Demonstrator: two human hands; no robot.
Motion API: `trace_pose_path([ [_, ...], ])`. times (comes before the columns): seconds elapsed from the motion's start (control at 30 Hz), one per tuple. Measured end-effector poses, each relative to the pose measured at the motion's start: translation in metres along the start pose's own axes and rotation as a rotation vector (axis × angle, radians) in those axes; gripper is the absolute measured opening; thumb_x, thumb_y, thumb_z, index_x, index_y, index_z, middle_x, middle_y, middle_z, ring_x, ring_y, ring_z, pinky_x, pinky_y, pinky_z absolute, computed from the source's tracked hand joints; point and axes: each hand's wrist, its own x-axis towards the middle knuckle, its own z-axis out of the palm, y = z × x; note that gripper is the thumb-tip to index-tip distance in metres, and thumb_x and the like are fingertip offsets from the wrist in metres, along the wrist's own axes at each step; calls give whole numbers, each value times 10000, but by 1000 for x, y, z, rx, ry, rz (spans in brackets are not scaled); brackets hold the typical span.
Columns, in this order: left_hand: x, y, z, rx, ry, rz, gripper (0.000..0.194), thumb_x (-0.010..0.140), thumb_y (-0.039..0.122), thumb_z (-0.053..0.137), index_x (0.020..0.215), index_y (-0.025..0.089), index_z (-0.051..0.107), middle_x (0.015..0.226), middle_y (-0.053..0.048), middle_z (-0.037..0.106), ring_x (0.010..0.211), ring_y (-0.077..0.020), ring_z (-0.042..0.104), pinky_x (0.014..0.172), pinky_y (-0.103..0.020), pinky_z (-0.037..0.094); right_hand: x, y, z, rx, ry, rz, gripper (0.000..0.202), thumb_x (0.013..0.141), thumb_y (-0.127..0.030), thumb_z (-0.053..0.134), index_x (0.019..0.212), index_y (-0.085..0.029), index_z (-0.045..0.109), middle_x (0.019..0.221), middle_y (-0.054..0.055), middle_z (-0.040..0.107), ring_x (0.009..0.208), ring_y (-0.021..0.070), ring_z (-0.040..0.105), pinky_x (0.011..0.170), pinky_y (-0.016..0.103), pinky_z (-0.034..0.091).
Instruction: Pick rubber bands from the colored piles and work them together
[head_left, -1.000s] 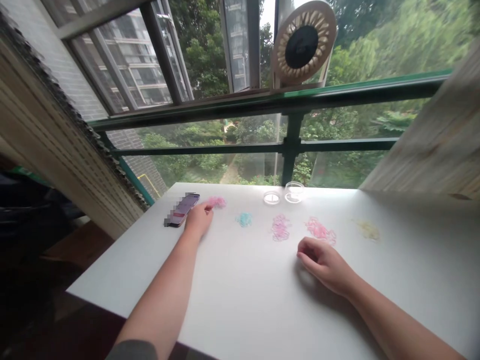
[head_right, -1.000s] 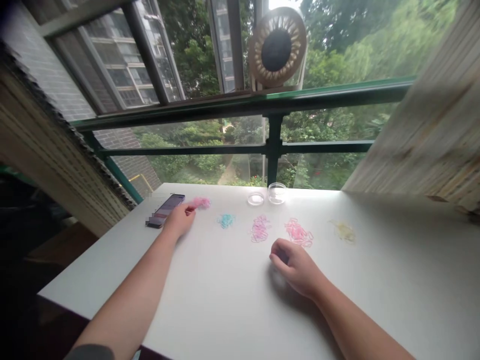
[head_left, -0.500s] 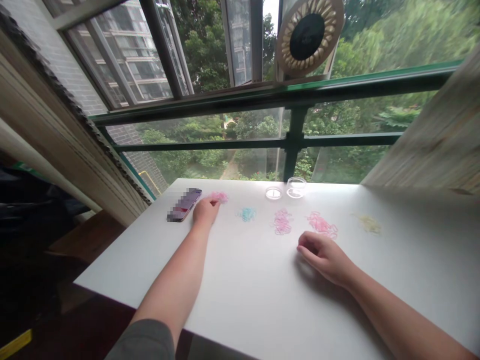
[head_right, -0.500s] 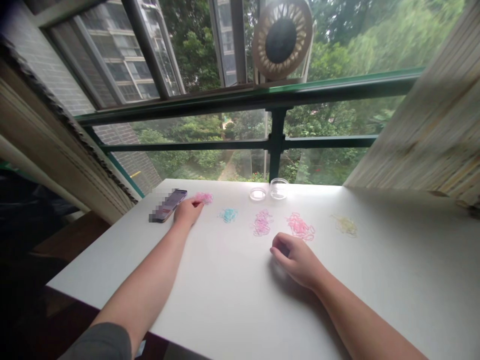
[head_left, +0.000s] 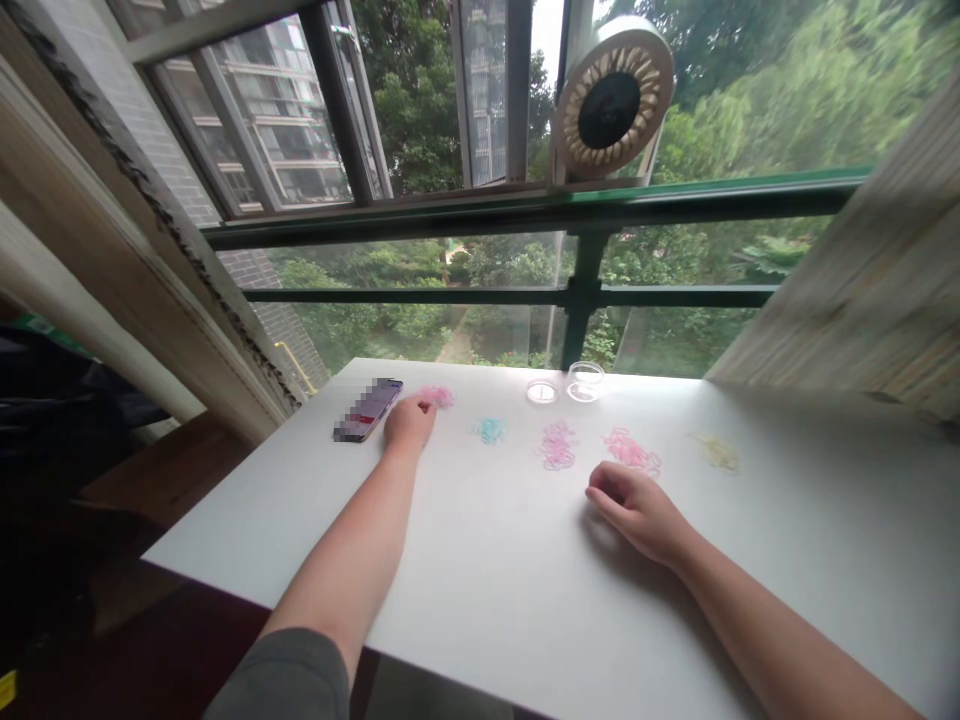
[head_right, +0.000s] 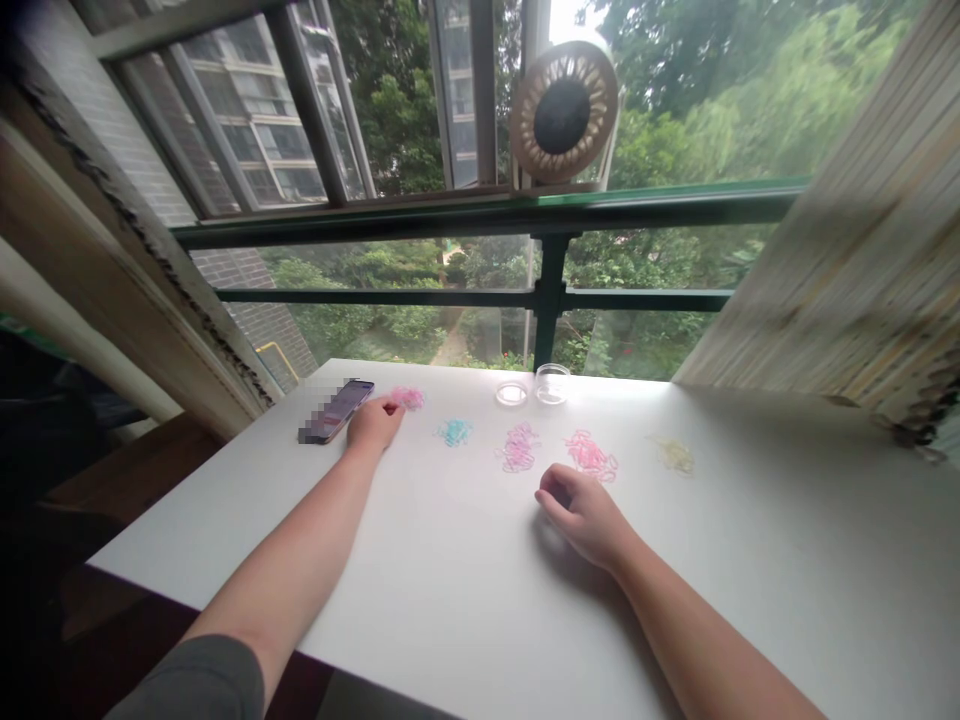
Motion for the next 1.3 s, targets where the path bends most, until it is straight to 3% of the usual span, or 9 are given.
trace_pose_path([
  [0.27, -4, -3, -3, -82, 9, 16, 221, 768, 298, 509, 845, 174, 675, 870, -98, 704, 820, -230, 633, 736, -305, 464, 0, 2, 0, -6, -13, 5, 151, 814, -277, 474, 693, -188, 478, 613, -14, 503, 578, 131, 465, 556, 262, 375],
  [0.63, -6, -12, -7, -248, -83, 64, 174, 736, 268, 572, 841, 166, 666, 824, -48, 703, 769, -170, 646, 733, -260, 494, -1, 2, 0, 28, -52, 20, 179, 829, -307, 462, 694, -190, 473, 611, -13, 499, 571, 129, 458, 538, 257, 374],
  [0.87, -3, -15, -7, -249, -95, 32, 291, 695, 291, 619, 949, 154, 653, 841, -57, 704, 779, -176, 651, 749, -269, 494, -1, 2, -1, 21, -57, 14, 151, 812, -278, 483, 689, -191, 481, 617, -12, 515, 574, 129, 462, 536, 251, 376],
  [1.07, -4, -14, -11, -241, -94, 39, 203, 692, 293, 615, 826, 149, 669, 808, -58, 704, 738, -176, 645, 706, -262, 493, -1, 1, -2, 7, -56, 0, 142, 803, -277, 486, 689, -193, 491, 616, -12, 511, 577, 133, 466, 545, 255, 379],
  [1.3, -3, -15, -11, -232, -97, 70, 237, 739, 275, 578, 907, 162, 701, 884, -60, 717, 805, -179, 647, 777, -266, 491, -1, 1, -2, 10, -50, -10, 143, 803, -279, 484, 692, -190, 494, 617, -8, 522, 576, 132, 464, 547, 257, 381],
])
